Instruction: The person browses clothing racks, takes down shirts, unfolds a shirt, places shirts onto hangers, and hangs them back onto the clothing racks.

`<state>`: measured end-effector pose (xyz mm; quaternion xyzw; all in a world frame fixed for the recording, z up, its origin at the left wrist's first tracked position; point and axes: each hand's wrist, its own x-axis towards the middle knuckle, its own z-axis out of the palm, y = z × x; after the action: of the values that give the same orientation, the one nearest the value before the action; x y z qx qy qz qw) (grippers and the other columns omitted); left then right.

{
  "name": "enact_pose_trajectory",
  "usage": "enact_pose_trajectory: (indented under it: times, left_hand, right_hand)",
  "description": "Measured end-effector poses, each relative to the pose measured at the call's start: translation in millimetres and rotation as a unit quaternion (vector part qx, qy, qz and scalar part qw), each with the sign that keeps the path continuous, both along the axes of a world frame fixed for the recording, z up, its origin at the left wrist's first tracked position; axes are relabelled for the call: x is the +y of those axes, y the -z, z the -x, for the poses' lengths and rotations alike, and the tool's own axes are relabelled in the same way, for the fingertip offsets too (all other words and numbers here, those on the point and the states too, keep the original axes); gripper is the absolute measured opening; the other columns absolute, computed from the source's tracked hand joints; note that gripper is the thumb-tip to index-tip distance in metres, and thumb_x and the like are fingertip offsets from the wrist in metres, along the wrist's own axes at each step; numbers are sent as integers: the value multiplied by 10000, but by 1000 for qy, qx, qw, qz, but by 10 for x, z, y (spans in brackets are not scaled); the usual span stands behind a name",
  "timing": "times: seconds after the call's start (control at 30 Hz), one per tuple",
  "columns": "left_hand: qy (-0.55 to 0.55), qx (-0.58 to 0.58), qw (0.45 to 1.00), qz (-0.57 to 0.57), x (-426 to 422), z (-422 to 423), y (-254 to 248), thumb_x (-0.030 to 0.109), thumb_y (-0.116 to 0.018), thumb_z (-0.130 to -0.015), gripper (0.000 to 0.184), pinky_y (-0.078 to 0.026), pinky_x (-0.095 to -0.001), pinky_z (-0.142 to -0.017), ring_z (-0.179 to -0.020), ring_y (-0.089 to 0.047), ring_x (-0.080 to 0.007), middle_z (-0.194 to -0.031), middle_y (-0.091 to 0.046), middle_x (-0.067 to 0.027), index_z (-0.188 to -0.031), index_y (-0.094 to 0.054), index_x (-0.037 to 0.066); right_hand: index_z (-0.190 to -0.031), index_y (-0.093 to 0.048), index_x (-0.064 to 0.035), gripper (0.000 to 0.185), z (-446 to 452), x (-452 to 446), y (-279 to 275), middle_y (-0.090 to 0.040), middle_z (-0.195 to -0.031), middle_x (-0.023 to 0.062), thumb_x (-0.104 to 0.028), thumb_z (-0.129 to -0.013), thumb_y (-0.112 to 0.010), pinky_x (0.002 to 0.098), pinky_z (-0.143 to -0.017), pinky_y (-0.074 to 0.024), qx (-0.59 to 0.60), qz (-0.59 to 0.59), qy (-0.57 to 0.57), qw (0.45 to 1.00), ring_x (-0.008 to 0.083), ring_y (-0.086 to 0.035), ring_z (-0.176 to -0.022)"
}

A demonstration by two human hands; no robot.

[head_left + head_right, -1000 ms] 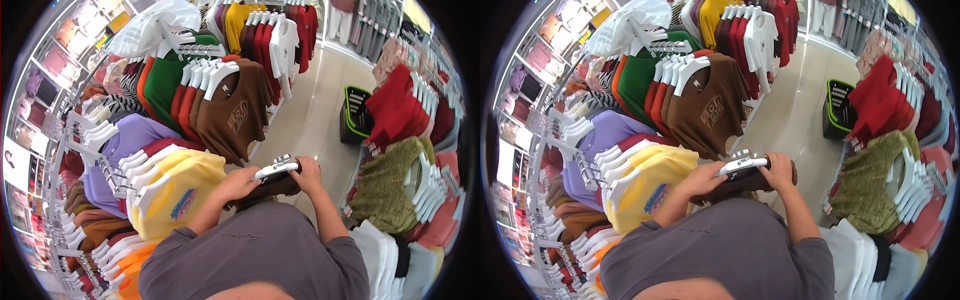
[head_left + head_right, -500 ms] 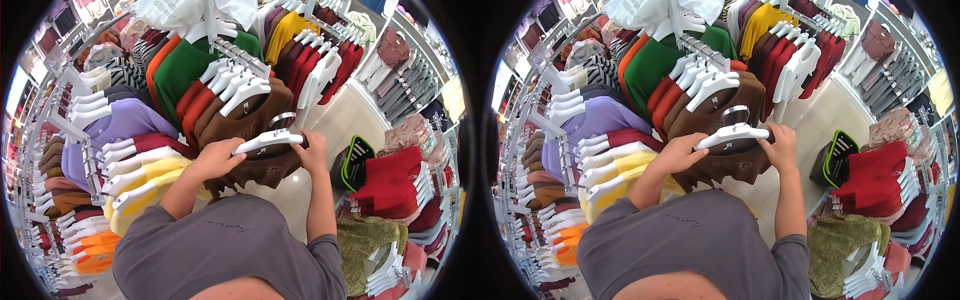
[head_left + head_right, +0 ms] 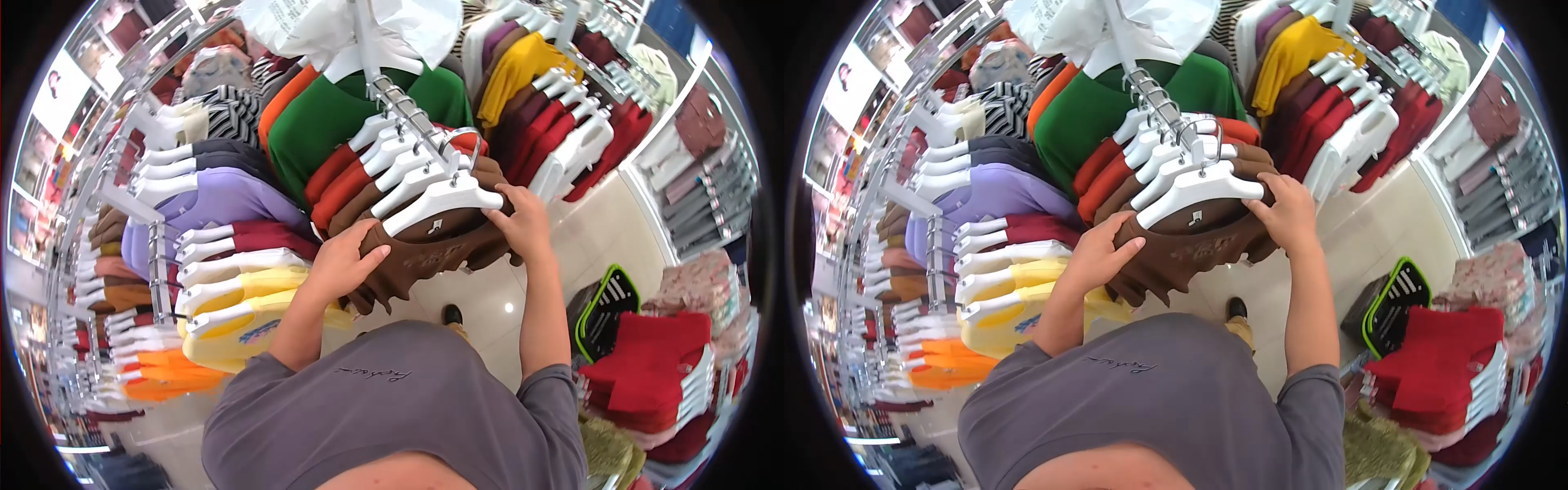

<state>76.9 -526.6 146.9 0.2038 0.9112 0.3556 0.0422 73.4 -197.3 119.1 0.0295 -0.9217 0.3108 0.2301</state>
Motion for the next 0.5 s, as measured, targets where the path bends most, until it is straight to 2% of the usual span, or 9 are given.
enact_pose_trajectory:
  times: [0.23,0.33,0.43,0.5]
  left_hand:
    - [-90,-4,995,50,124,-147,235,338,-627,-883,504,-472,-401,-927,-1098,-598,-364,-1172,-627,-207,-1261,-553,13]
    - [-121,9,992,45,231,-187,169,357,-621,-880,496,-474,-403,-923,-1082,-602,-367,-1142,-638,-203,-1240,-573,18]
    - [-140,15,986,87,340,-123,-16,313,-655,-872,466,-487,-384,-903,-1069,-623,-336,-1133,-648,-190,-1218,-591,8]
    - [-194,57,979,-5,405,-13,-244,249,-693,-858,433,-501,-365,-874,-1031,-643,-297,-1124,-655,-172,-1198,-602,-3]
  right_hand:
    - [-1096,-656,-92,434,378,43,390,-650,-978,92,-316,-739,-759,422,-846,-466,-41,-35,-88,995,312,-597,-955]
    - [-1121,-644,-90,449,450,91,399,-645,-1003,94,-319,-751,-752,423,-863,-461,-49,-34,-121,991,317,-591,-972]
    - [-1156,-628,-75,471,486,211,375,-640,-1044,108,-326,-774,-740,425,-890,-453,-42,-11,-157,987,328,-585,-1000]
    - [-1189,-610,-47,479,468,308,309,-632,-1105,142,-321,-810,-717,429,-925,-445,-43,29,-192,980,341,-577,-1054]
